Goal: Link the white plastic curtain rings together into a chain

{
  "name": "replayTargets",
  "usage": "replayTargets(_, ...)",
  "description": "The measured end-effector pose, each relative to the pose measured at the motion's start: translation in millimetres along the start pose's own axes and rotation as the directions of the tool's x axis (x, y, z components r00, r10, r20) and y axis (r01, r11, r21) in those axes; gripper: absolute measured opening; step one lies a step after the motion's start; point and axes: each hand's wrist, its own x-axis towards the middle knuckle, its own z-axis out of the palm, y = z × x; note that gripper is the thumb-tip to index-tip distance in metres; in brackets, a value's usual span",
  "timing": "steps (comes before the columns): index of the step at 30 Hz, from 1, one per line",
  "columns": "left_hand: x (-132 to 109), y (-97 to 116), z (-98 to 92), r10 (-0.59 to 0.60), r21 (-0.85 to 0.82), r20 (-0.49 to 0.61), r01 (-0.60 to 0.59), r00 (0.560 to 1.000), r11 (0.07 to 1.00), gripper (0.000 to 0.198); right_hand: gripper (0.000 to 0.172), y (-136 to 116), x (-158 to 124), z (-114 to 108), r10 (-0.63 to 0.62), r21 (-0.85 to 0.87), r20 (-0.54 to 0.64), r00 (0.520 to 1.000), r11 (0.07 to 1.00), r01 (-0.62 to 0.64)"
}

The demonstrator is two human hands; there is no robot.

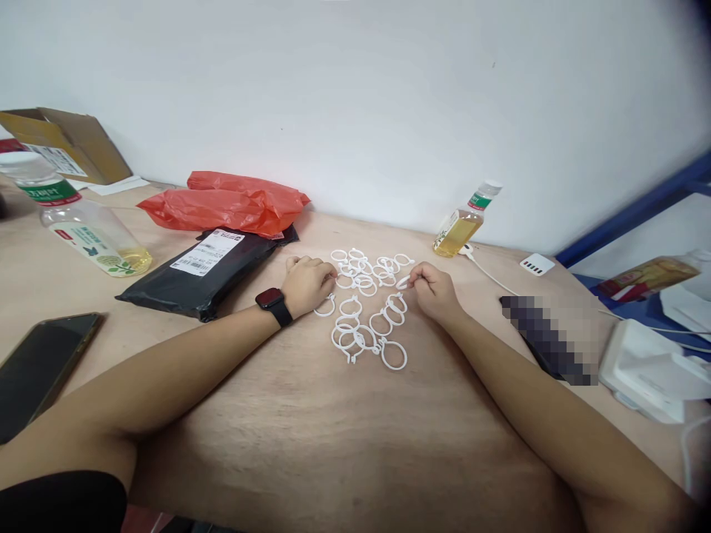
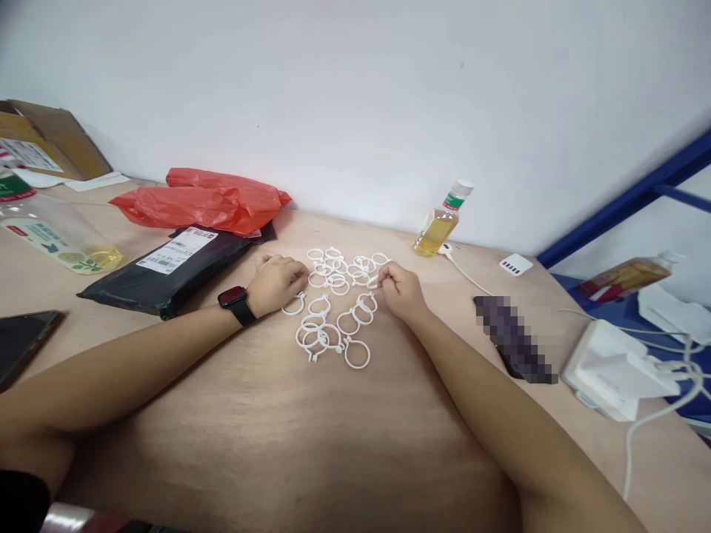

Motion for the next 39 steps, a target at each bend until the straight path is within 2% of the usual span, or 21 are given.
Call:
replayTargets(3, 0, 2, -0.2, -0.018, 0.005, -0.029, 0.018, 0.999, 1.0, 0.016, 0.029, -7, -4, 1, -0.026, -0.074, 0.102, 0.994, 0.997, 0.034)
replayTargets(5, 0, 2, 0.4, -0.044, -0.01, -0.019, 0.044, 0.999, 0.999, 0.016, 0.03, -11, -7, 2, -0.099, -0.114, 0.219, 0.971, 0.985, 0.126)
replayTargets(7, 1, 1, 1.3, -0.062, -0.037, -0.003, 0.062, 0.998, 0.997, 0.016, 0.028, -14, -9, 3, -0.171, -0.11, 0.27, 0.948, 0.972, 0.207)
replayTargets(10, 1, 0, 1.5, -0.065, -0.091, -0.017, 0.063, 0.998, 0.994, 0.017, 0.029, -14, -10, 3, -0.172, -0.133, 0.149, 0.974, 0.972, 0.192)
replayTargets(13, 1, 1, -0.5, -0.052, -0.148, -0.045, 0.045, 0.998, 0.988, 0.019, 0.031, -5, -3, 1, -0.075, -0.216, -0.004, 0.997, 0.974, 0.072)
replayTargets(15, 0, 2, -2.4, -0.027, -0.182, -0.057, 0.016, 0.998, 0.983, 0.019, 0.039, 6, 5, -2, -0.03, -0.283, -0.05, 0.998, 0.959, 0.015)
replayTargets(18, 0, 3, -4.6, 0.007, -0.224, -0.072, -0.023, 0.997, 0.974, 0.022, 0.049, 24, 15, -6, -0.014, -0.435, -0.026, 1.0, 0.9, 0.002)
replayTargets(22, 0, 4, -5.3, 0.005, -0.26, -0.086, -0.027, 0.996, 0.965, 0.027, 0.047, 39, 17, -7, 0.15, -0.537, 0.079, 0.985, 0.839, -0.085)
replayTargets(26, 1, 3, -4.0, -0.002, -0.293, -0.081, -0.022, 0.997, 0.956, 0.027, 0.036, 37, 15, -6, 0.116, -0.512, 0.119, 0.986, 0.858, -0.039)
replayTargets(32, 1, 0, -2.6, 0.038, -0.314, -0.073, -0.059, 0.997, 0.948, 0.025, 0.02, 26, 15, -4, 0.081, -0.413, 0.036, 0.996, 0.909, -0.059)
replayTargets(35, 2, 0, -2.4, 0.047, -0.309, -0.061, -0.064, 0.997, 0.949, 0.026, 0.028, 27, 15, -2, 0.085, -0.353, 0.028, 0.996, 0.933, -0.069)
replayTargets(39, 2, 1, -3.4, 0.057, -0.294, -0.054, -0.071, 0.997, 0.953, 0.029, 0.045, 30, 14, -2, 0.096, -0.457, 0.03, 0.995, 0.886, -0.072)
